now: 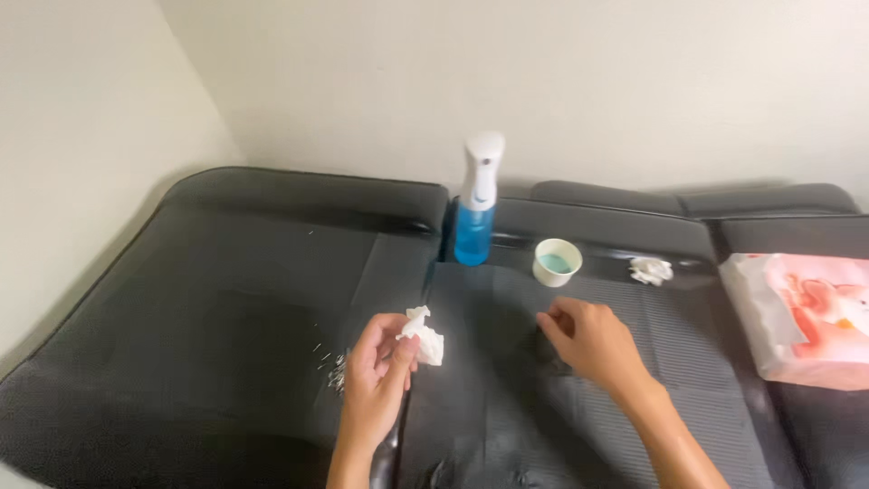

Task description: The person repeatedly picks up small metal pins from a dark surface, wipes them with a tissue, and dips them into a small cup of blue liquid. The person handles the pins one at a time, using a tissue to clean each pin before placing it into the liquid.

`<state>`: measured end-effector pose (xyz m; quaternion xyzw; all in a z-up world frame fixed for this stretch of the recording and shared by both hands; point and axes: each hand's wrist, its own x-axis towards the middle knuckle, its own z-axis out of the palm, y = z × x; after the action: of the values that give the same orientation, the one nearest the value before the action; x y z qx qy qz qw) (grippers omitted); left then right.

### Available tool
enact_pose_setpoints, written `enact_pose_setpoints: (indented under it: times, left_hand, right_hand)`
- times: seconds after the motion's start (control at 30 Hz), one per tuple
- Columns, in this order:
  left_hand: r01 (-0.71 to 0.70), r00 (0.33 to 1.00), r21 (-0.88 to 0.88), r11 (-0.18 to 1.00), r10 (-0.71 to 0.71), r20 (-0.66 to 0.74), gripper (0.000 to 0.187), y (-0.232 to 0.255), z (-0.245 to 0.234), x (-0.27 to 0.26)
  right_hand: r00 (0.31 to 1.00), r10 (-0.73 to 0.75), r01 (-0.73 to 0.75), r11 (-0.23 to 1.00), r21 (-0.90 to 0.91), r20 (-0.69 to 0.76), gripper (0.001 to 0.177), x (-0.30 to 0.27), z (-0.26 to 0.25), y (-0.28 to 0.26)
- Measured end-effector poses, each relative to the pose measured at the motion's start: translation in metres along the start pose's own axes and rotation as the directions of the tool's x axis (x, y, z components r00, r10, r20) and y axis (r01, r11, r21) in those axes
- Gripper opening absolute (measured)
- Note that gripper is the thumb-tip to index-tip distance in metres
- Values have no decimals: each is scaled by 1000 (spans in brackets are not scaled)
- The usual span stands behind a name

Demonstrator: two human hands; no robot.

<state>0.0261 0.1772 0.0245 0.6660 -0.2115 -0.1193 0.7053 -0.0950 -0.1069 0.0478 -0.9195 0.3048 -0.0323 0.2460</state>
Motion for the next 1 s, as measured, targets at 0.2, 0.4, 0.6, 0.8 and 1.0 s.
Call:
enact_pose_setpoints:
  times: [0.2,0.4,0.6,0.8,1.0]
  left_hand:
    - [10,987,-9,1000,-8,161,22,11,98,21]
    - [-124,962,55,991,107,253,22,-1,146,59]
    - [-15,968,139,990,-21,252,25,-36,152,60]
    - [-6,970,53,999,-7,243,25,-55,148,62]
    - [11,963,68,998,-29,268,23,-49,149,59]
  right_hand:
    - [961,275,-274,924,-267,-36,54,8,-20,114]
    - [949,316,-306,916,-261,-5,64,11,-1,146]
    - [983,182,-177,944,-277,-7,39,11,5,145]
    - [995,35,28,820,572,-99,35,12,-33,117]
    - [972,35,111,805,583,-234,15,49,-65,52]
